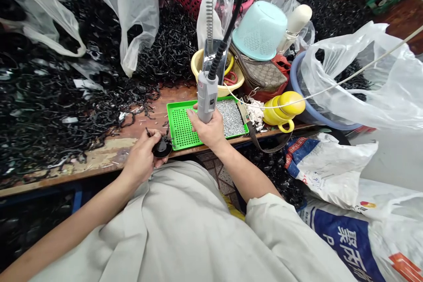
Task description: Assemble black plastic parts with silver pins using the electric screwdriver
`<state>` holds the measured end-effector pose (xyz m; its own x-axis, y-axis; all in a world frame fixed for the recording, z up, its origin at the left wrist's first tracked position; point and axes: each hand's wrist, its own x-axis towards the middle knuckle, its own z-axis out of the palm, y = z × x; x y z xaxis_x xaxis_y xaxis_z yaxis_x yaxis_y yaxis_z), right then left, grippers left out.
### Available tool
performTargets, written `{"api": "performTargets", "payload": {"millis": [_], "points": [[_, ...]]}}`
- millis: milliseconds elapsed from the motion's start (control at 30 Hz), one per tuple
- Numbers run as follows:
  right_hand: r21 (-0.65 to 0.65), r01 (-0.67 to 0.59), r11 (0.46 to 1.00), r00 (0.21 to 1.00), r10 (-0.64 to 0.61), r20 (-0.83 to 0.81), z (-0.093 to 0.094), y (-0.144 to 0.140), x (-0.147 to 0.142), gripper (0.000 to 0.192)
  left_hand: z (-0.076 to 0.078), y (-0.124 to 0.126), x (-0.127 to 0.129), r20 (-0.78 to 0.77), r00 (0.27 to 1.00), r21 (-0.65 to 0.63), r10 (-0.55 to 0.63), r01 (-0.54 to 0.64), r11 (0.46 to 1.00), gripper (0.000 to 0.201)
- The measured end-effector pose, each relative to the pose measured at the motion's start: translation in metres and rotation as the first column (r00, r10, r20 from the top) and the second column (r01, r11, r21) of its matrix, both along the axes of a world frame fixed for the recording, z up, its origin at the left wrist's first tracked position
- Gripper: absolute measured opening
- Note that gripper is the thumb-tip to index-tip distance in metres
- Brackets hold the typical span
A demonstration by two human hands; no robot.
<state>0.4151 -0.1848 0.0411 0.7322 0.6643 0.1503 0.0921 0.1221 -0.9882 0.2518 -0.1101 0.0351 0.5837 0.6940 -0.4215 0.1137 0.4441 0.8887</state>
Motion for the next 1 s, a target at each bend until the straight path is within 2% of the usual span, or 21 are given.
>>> {"api": "performTargets", "payload": {"millis": [200, 333, 533, 633, 733, 867, 1000], "points": [[0.016, 0.010, 1.000, 1.000, -0.010, 0.000, -0.003, -0.001, 0.000, 0.037, -0.001, -0.001, 0.000, 0.011, 1.000, 0.002, -0.002, 0.002, 1.000, 0.022], [0.036, 0.010, 0.999, 1.000, -0.011, 0.027, 0.001, -0.003, -0.001, 0.040, -0.003, -0.001, -0.002, 0.013, 1.000, 0.015, 0.001, -0.001, 1.000, 0.024], [0.237, 0.051, 0.970, 0.999, -0.047, -0.025, 0.025, 0.005, -0.019, 0.032, -0.003, 0.001, -0.004, 0.023, 0.999, -0.016, -0.045, 0.045, 0.999, 0.021], [0.305, -0.001, 0.952, 0.995, 0.031, -0.095, 0.036, 0.019, -0.036, 0.034, -0.001, 0.000, -0.003, 0.022, 0.999, -0.017, -0.046, 0.046, 0.999, 0.020], [0.313, -0.062, 0.948, 0.982, 0.114, -0.151, 0.042, 0.034, -0.049, 0.039, 0.001, 0.000, -0.003, 0.020, 0.999, -0.018, -0.044, 0.045, 0.999, 0.019], [0.311, -0.131, 0.941, 0.962, 0.196, -0.189, 0.039, 0.046, -0.057, 0.039, 0.002, 0.000, -0.004, 0.004, 0.999, -0.013, -0.043, 0.043, 0.999, 0.018], [0.266, -0.216, 0.939, 0.953, 0.262, -0.152, 0.030, 0.049, -0.058, 0.033, 0.001, -0.001, -0.005, -0.017, 0.999, 0.031, -0.045, 0.045, 0.998, 0.017]]}}
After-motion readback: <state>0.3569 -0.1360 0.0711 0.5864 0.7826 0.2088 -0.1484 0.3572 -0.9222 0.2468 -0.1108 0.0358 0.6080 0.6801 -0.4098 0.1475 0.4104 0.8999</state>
